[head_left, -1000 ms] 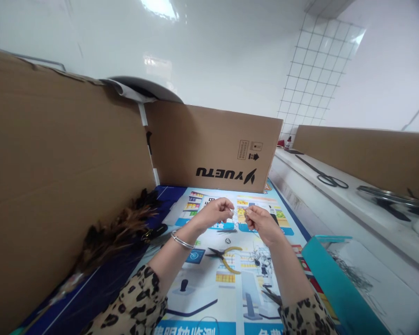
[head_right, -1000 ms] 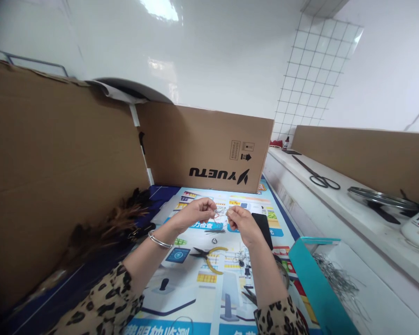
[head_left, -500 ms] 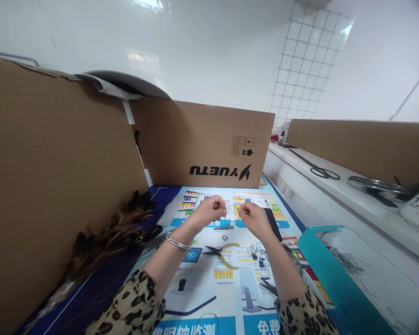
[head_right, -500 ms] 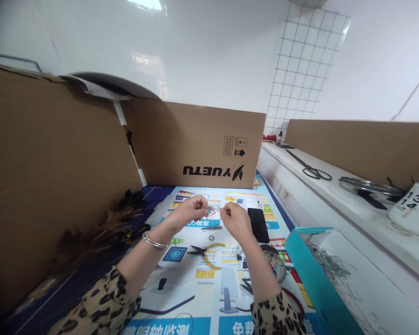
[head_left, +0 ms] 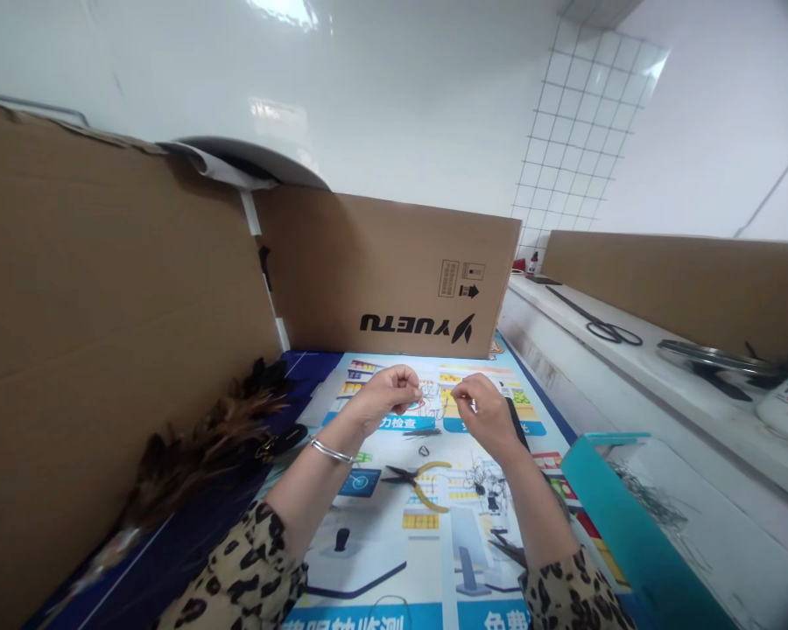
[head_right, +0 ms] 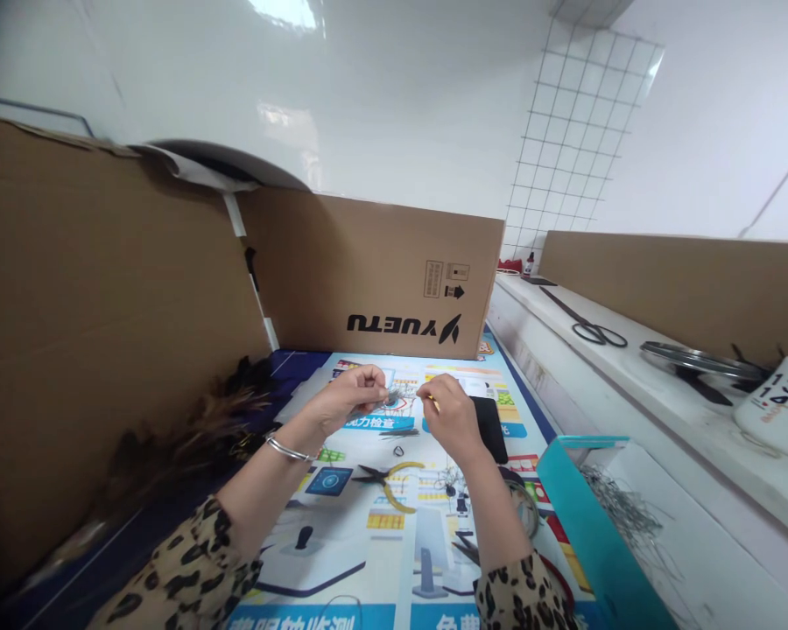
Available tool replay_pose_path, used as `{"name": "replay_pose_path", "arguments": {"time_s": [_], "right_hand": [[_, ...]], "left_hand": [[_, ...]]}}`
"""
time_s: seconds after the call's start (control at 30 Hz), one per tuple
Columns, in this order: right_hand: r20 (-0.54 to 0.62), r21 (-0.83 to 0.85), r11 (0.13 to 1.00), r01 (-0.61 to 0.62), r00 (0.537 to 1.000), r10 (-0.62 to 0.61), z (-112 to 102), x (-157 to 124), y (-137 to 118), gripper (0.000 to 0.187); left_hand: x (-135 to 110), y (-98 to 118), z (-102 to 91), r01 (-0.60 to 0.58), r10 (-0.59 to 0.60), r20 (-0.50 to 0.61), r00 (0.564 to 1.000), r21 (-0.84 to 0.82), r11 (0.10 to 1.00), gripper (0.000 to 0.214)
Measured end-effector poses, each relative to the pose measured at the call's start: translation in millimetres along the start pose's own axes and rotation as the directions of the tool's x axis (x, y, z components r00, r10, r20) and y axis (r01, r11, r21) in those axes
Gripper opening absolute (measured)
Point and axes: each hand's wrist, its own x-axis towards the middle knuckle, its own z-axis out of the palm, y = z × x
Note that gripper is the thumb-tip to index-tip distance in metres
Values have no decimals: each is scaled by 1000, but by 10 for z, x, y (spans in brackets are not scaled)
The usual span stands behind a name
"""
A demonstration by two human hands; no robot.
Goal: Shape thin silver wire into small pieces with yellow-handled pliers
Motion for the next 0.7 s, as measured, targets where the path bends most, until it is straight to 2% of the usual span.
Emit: {"name": "replay_pose_path", "arguments": {"time_s": [0.17, 0.5, 0.7], "right_hand": [[1, 52, 996, 68, 998, -68, 61, -23, -21, 18], [27, 94, 995, 25, 999, -28, 63, -24, -44, 19], [46, 107, 994, -12, 999, 7, 57, -29, -39, 20]], "left_hand": [[-40, 70, 23, 61, -59, 29, 998, -54, 997, 20], [-31, 31, 32, 75, -73, 34, 997, -92, 993, 22], [-17, 10, 26, 42, -41, 38, 998, -14, 999, 19]]}}
